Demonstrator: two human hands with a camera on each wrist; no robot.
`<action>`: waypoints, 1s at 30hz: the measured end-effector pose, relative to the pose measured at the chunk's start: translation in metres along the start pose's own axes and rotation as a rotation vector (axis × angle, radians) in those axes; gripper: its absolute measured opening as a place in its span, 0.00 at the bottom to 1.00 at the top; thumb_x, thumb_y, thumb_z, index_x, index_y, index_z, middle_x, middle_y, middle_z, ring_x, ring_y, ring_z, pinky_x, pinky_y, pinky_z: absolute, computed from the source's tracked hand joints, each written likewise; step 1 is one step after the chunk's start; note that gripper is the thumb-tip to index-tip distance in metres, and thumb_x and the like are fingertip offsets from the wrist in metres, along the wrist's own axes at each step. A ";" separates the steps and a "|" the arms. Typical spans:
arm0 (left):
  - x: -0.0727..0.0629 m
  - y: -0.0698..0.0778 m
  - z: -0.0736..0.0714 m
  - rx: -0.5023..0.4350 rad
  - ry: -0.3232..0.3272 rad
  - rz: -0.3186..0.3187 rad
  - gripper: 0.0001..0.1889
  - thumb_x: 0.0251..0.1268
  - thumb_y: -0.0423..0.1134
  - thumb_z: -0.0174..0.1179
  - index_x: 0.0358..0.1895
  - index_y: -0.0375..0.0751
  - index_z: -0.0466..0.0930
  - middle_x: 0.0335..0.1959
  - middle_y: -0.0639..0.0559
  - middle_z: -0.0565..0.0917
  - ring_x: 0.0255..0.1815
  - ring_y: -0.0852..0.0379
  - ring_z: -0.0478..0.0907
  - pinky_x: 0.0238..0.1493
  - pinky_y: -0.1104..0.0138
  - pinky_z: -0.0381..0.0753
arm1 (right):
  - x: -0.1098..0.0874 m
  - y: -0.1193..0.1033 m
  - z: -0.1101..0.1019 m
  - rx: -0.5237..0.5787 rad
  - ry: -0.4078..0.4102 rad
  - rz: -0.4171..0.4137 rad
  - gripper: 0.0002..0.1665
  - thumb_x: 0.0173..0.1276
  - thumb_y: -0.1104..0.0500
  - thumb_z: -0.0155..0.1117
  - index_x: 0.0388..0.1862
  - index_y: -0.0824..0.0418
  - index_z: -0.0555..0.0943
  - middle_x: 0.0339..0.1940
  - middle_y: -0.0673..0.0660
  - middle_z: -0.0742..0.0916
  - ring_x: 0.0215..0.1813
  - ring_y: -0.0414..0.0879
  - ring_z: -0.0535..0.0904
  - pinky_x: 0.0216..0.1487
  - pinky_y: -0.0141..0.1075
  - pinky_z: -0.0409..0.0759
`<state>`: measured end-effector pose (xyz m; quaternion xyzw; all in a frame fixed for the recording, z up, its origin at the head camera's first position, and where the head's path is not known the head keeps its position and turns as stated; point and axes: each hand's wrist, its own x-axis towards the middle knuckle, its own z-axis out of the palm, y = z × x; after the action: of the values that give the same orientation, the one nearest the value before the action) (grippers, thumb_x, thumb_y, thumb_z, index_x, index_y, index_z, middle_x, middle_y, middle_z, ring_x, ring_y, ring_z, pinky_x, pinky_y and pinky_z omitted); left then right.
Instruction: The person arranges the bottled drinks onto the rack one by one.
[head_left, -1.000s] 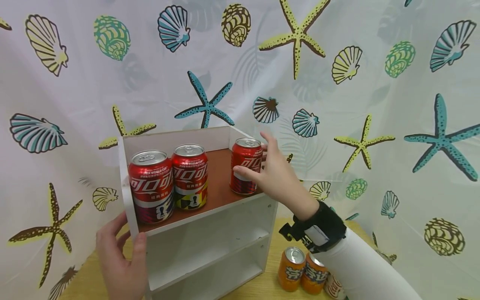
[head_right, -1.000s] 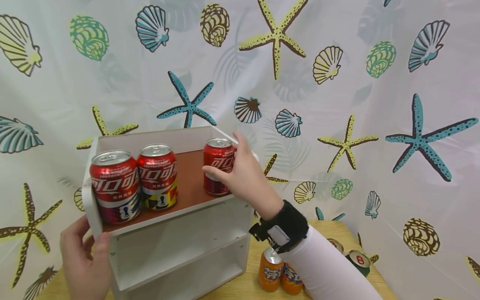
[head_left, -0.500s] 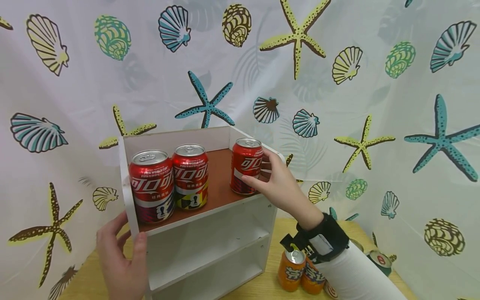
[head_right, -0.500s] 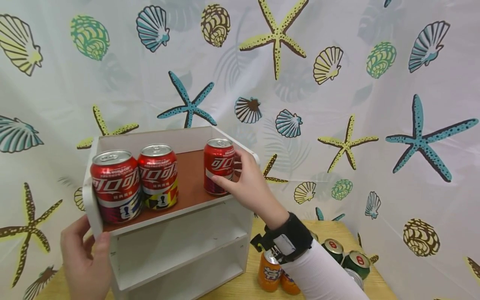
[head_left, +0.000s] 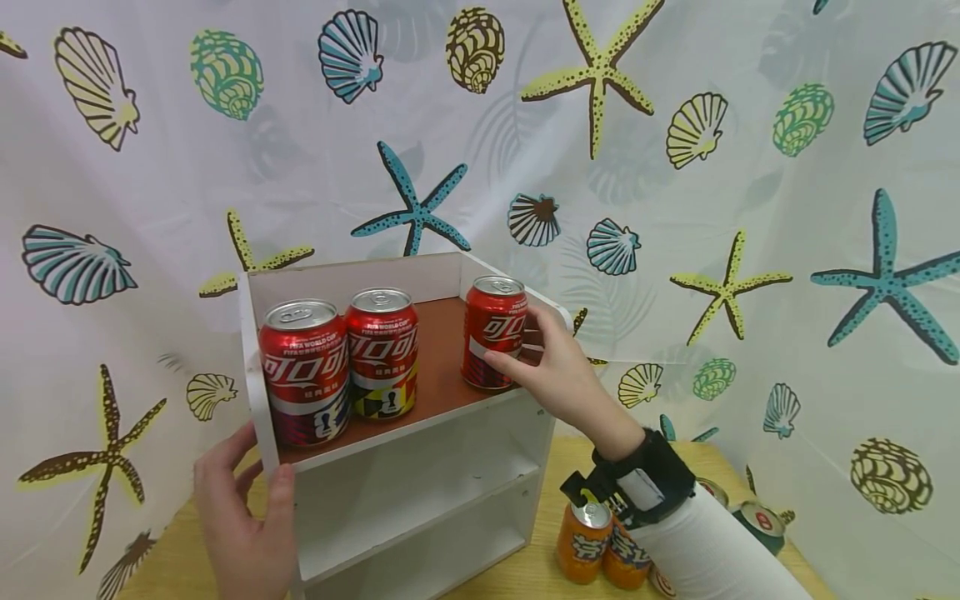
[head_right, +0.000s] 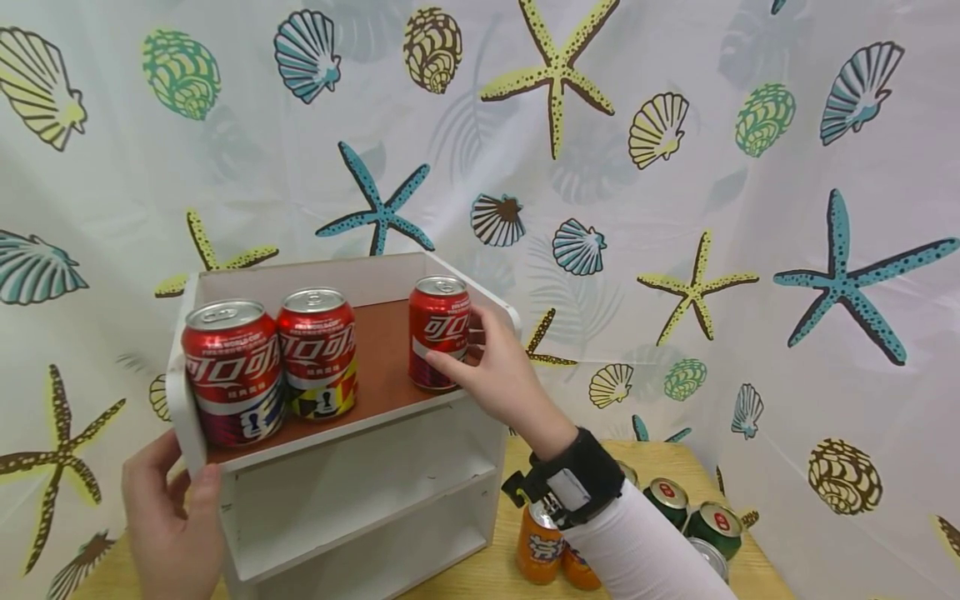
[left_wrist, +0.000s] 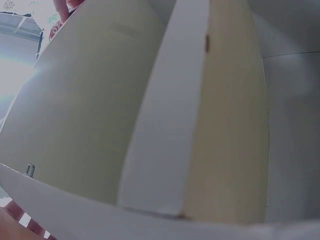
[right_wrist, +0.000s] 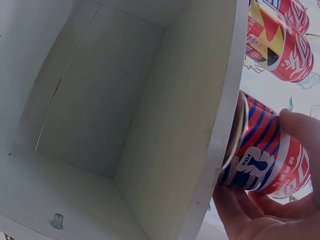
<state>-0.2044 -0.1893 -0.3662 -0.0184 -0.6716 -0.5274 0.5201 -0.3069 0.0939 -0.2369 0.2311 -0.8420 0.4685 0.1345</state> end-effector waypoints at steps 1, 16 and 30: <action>0.000 0.000 0.000 0.000 -0.001 0.000 0.27 0.68 0.32 0.56 0.71 0.35 0.71 0.63 0.72 0.69 0.67 0.62 0.68 0.58 0.77 0.71 | 0.000 0.000 0.000 0.004 0.002 -0.002 0.42 0.68 0.55 0.73 0.76 0.58 0.65 0.67 0.61 0.78 0.67 0.57 0.78 0.67 0.50 0.79; -0.001 -0.001 -0.001 -0.001 -0.020 -0.048 0.28 0.69 0.33 0.55 0.72 0.44 0.70 0.63 0.75 0.67 0.69 0.59 0.67 0.59 0.74 0.71 | 0.000 0.000 0.005 0.028 0.004 -0.004 0.42 0.68 0.55 0.72 0.76 0.60 0.65 0.67 0.61 0.79 0.68 0.57 0.77 0.67 0.51 0.80; -0.001 0.002 0.000 -0.018 -0.003 -0.024 0.27 0.68 0.33 0.55 0.71 0.44 0.71 0.63 0.69 0.70 0.68 0.61 0.67 0.59 0.75 0.71 | 0.000 -0.004 0.011 0.028 0.010 0.019 0.43 0.68 0.55 0.73 0.76 0.61 0.64 0.66 0.62 0.80 0.67 0.57 0.79 0.68 0.50 0.79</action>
<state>-0.2031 -0.1878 -0.3651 -0.0159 -0.6677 -0.5396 0.5126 -0.3048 0.0825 -0.2396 0.2225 -0.8370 0.4826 0.1309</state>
